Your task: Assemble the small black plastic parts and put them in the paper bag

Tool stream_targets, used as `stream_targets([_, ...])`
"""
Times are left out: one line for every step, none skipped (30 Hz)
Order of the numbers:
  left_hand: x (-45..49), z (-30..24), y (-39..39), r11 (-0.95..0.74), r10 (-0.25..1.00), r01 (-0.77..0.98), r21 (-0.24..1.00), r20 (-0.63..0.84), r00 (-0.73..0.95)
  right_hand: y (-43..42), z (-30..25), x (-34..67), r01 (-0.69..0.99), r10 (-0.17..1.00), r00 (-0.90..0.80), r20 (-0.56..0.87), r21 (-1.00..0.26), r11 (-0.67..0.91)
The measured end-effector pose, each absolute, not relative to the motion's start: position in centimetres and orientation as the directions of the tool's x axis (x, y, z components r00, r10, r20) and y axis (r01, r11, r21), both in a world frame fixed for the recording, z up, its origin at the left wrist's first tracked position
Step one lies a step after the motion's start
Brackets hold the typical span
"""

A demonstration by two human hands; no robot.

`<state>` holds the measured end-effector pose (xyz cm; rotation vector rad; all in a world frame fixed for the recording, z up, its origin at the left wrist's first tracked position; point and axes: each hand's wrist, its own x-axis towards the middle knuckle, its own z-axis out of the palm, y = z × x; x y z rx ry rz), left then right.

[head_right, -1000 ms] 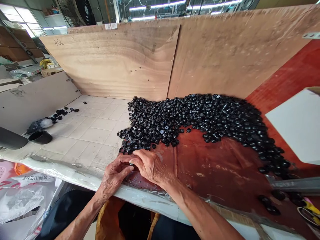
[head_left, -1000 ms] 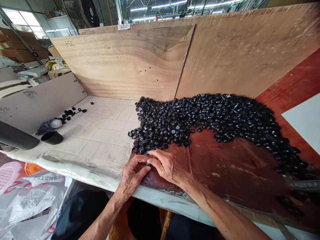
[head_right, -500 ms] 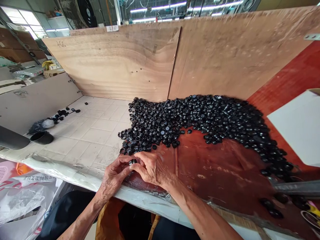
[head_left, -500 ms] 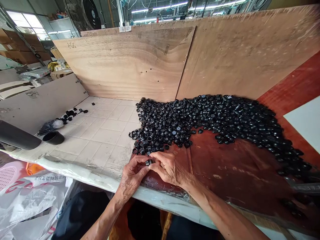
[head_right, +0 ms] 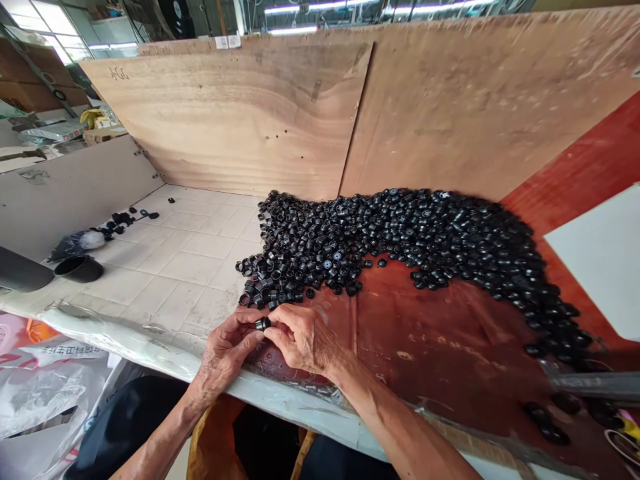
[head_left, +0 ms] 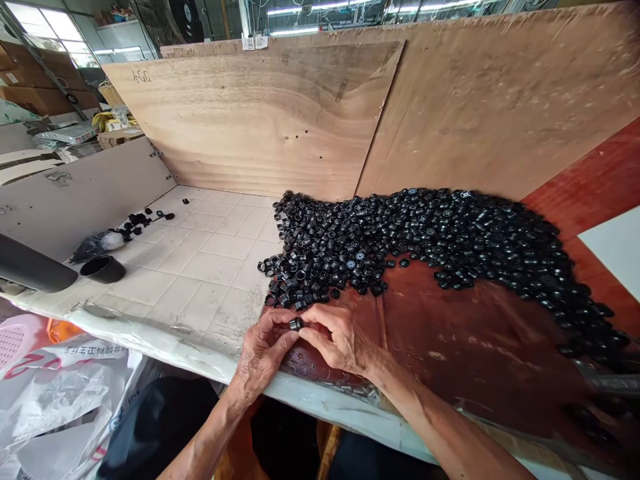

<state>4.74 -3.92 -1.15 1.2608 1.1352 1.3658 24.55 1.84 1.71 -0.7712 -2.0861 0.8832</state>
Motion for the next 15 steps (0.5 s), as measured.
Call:
stream_targets([4.8,-1.1,-3.9,-0.148,0.988,-0.042,0.988,0.146,-0.044,1.9,1.7,24.6,0.239,0.74,-0.547,0.392,-0.774,0.587])
stream_targets([4.8,-1.1,-3.9,-0.15,0.988,-0.043,0.988,0.148,-0.04,1.9,1.7,24.6,0.241,0.741,-0.541,0.397,-0.771,0.589])
stream_targets([4.8,-1.0,-4.0,-0.154,0.988,-0.043,0.987,0.152,-0.035,1.9,1.6,24.6,0.237,0.739,-0.54,0.403,-0.769,0.593])
stream_targets([4.7,-1.0,-4.0,-0.16,0.987,-0.042,0.986,0.159,-0.029,1.9,1.5,24.7,0.23,0.733,-0.545,0.407,-0.768,0.598])
stream_targets([4.7,-1.0,-4.0,-0.168,0.986,-0.034,0.985,0.167,-0.023,1.9,1.4,24.7,0.221,0.724,-0.554,0.41,-0.767,0.603])
stream_targets([4.6,-1.1,-4.0,-0.18,0.984,-0.017,0.984,0.179,-0.019,1.8,1.3,24.6,0.217,0.722,-0.56,0.407,-0.769,0.602])
stream_targets([4.5,-1.2,-4.0,-0.192,0.981,0.013,0.981,0.192,-0.011,1.7,1.2,24.6,0.224,0.73,-0.56,0.392,-0.777,0.589])
stream_targets([4.4,-1.2,-4.1,-0.202,0.979,0.054,0.978,0.202,0.002,1.6,1.3,24.5,0.244,0.752,-0.552,0.361,-0.793,0.559])
stream_targets([4.4,-1.3,-4.1,-0.211,0.977,0.1,0.972,0.21,0.021,1.5,1.4,24.4,0.27,0.782,-0.539,0.313,-0.815,0.512])
stream_targets([4.3,-1.4,-4.1,-0.223,0.975,0.143,0.964,0.22,0.039,1.4,1.6,24.3,0.297,0.809,-0.531,0.254,-0.838,0.458])
stream_targets([4.2,-1.4,-4.1,-0.238,0.971,0.177,0.955,0.231,0.055,1.4,1.9,24.3,0.32,0.828,-0.525,0.198,-0.855,0.408])
stream_targets([4.3,-1.3,-4.1,-0.249,0.968,0.207,0.946,0.239,0.07,1.5,2.2,24.4,0.342,0.838,-0.524,0.15,-0.864,0.369])
stream_targets([4.3,-1.2,-4.1,-0.255,0.967,0.239,0.937,0.241,0.085,1.7,2.6,24.6,0.363,0.845,-0.523,0.116,-0.866,0.343])
stream_targets([4.4,-1.0,-4.1,-0.254,0.967,0.278,0.927,0.234,0.1,2.0,3.0,24.9,0.388,0.853,-0.512,0.096,-0.861,0.33])
stream_targets([4.6,-0.7,-4.1,-0.245,0.969,0.326,0.913,0.216,0.123,2.5,3.4,25.4,0.42,0.865,-0.494,0.086,-0.848,0.324])
